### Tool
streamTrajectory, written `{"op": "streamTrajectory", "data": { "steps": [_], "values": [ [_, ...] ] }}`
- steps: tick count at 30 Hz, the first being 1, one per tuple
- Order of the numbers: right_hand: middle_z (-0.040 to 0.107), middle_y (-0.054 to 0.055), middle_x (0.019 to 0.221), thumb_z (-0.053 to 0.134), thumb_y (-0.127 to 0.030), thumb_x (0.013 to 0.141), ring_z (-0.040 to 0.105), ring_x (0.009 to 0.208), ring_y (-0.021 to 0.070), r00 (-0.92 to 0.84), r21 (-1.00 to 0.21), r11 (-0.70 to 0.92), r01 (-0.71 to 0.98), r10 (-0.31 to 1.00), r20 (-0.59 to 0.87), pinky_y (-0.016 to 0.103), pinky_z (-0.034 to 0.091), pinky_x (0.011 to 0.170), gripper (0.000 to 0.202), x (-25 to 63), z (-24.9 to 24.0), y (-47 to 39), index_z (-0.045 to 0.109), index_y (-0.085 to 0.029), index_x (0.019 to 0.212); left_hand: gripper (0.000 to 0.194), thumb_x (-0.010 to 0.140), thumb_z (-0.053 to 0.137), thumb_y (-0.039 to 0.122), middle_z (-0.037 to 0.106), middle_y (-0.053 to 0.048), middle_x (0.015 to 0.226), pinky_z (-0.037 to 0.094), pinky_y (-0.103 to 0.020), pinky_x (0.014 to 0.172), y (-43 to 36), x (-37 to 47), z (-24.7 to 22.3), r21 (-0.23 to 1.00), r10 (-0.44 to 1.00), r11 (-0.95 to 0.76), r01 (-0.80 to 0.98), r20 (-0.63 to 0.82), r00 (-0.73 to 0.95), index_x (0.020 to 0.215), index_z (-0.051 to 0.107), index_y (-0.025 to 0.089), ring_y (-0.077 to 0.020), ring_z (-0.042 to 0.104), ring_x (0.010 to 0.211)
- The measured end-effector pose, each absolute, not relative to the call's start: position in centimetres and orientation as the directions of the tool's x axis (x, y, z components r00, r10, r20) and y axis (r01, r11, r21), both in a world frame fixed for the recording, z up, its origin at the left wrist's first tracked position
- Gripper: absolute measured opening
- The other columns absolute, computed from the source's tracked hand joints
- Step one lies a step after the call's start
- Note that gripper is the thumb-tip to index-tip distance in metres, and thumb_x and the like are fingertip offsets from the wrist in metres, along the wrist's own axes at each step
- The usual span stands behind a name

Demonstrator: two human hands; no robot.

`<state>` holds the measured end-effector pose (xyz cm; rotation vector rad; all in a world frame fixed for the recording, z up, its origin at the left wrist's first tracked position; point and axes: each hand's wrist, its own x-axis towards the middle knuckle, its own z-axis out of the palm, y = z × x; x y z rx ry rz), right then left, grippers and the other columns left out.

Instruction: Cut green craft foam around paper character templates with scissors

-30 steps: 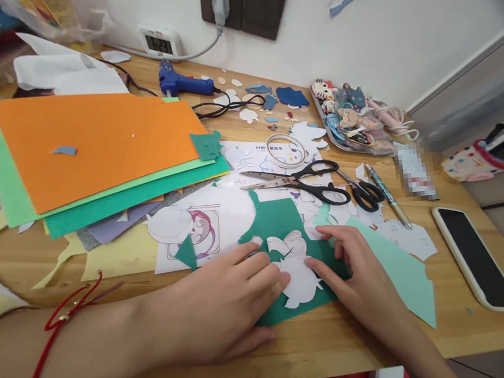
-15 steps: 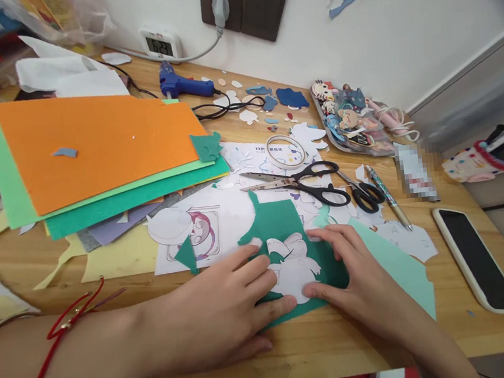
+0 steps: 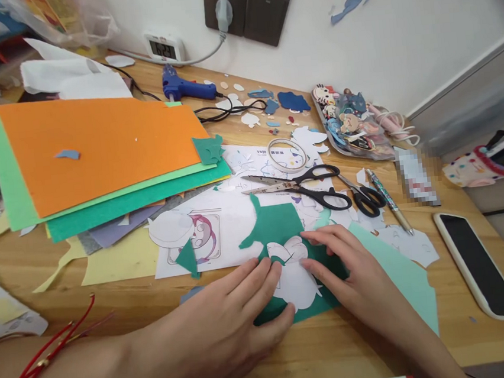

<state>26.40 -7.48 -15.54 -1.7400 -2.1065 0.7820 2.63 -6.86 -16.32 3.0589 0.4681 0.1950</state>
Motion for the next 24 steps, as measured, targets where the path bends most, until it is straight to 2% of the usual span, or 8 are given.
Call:
{"op": "streamTrajectory", "data": {
  "steps": [3, 6, 9, 12, 16, 18, 22, 24],
  "values": [
    [0.052, 0.004, 0.111, 0.051, -0.027, 0.094, 0.049, 0.103, 0.0195, -0.264, -0.61, 0.15, 0.778, 0.959, -0.101, 0.034, 0.042, 0.088, 0.023, 25.9, -15.1, -6.3, 0.055, -0.025, 0.116, 0.048, 0.088, 0.046, 0.036, 0.051, -0.02, 0.134, 0.026, -0.045, 0.105, -7.0, 2.8, -16.4, 0.025, 0.275, -0.961, 0.274, 0.097, 0.957, 0.131, 0.043, 0.016, -0.0334, 0.047, 0.125],
    [0.055, 0.004, 0.106, 0.052, -0.026, 0.094, 0.049, 0.103, 0.0199, -0.358, -0.575, 0.262, 0.775, 0.932, -0.057, 0.034, 0.041, 0.089, 0.019, 25.4, -14.6, -4.6, 0.059, -0.023, 0.111, 0.05, 0.085, 0.048, 0.036, 0.051, -0.022, 0.133, 0.025, -0.047, 0.106, -7.4, 2.9, -16.4, -0.001, 0.265, -0.964, 0.266, 0.102, 0.959, 0.129, 0.046, 0.011, -0.0355, 0.046, 0.124],
    [0.057, 0.004, 0.099, 0.054, -0.021, 0.092, 0.049, 0.1, 0.0201, -0.482, -0.558, 0.346, 0.755, 0.869, -0.114, 0.035, 0.04, 0.089, 0.011, 24.9, -14.1, -3.0, 0.064, -0.021, 0.097, 0.049, 0.087, 0.044, 0.035, 0.051, -0.024, 0.133, 0.024, -0.048, 0.105, -7.8, 3.1, -16.5, -0.019, 0.262, -0.964, 0.265, 0.089, 0.961, 0.128, 0.045, 0.009, -0.0373, 0.042, 0.127],
    [0.057, 0.002, 0.09, 0.055, -0.018, 0.09, 0.051, 0.093, 0.0184, -0.539, -0.597, 0.323, 0.734, 0.812, -0.224, 0.032, 0.041, 0.082, 0.012, 24.7, -13.8, -1.9, 0.065, -0.02, 0.084, 0.047, 0.089, 0.038, 0.034, 0.055, -0.023, 0.126, 0.029, -0.05, 0.098, -8.1, 3.5, -16.6, -0.045, 0.275, -0.959, 0.279, 0.073, 0.959, 0.127, 0.047, 0.008, -0.0398, 0.04, 0.126],
    [0.056, 0.001, 0.089, 0.053, -0.02, 0.091, 0.052, 0.09, 0.0174, -0.539, -0.653, 0.256, 0.713, 0.795, -0.277, 0.031, 0.042, 0.078, 0.015, 24.8, -13.7, -1.5, 0.064, -0.022, 0.081, 0.043, 0.093, 0.029, 0.027, 0.061, -0.01, 0.119, 0.032, -0.048, 0.096, -8.6, 3.9, -16.6, -0.071, 0.267, -0.959, 0.275, 0.105, 0.958, 0.123, 0.056, 0.012, -0.0371, 0.04, 0.126],
    [0.056, 0.001, 0.09, 0.053, -0.021, 0.091, 0.052, 0.09, 0.0177, -0.527, -0.658, 0.237, 0.715, 0.801, -0.284, 0.031, 0.041, 0.078, 0.015, 24.7, -13.7, -1.6, 0.064, -0.022, 0.081, 0.043, 0.094, 0.027, 0.024, 0.06, -0.007, 0.12, 0.031, -0.046, 0.097, -8.7, 4.0, -16.4, -0.099, 0.259, -0.958, 0.269, 0.107, 0.96, 0.122, 0.057, 0.014, -0.0362, 0.04, 0.125],
    [0.055, 0.001, 0.087, 0.053, -0.019, 0.09, 0.051, 0.089, 0.0177, -0.491, -0.662, 0.207, 0.721, 0.826, -0.277, 0.032, 0.04, 0.077, 0.015, 24.5, -13.9, -1.8, 0.064, -0.02, 0.08, 0.045, 0.094, 0.025, 0.027, 0.058, -0.018, 0.124, 0.034, -0.047, 0.091, -8.5, 4.2, -16.2, -0.134, 0.261, -0.953, 0.272, 0.094, 0.961, 0.122, 0.055, 0.008, -0.0377, 0.044, 0.122],
    [0.054, 0.001, 0.085, 0.054, -0.019, 0.089, 0.051, 0.086, 0.0173, -0.477, -0.671, 0.197, 0.715, 0.839, -0.262, 0.032, 0.039, 0.077, 0.015, 24.4, -14.0, -1.9, 0.063, -0.02, 0.078, 0.044, 0.093, 0.026, 0.027, 0.058, -0.019, 0.125, 0.035, -0.048, 0.09, -8.4, 4.2, -16.3, -0.118, 0.253, -0.957, 0.264, 0.099, 0.962, 0.121, 0.055, 0.008, -0.0387, 0.044, 0.122]
  ]
}}
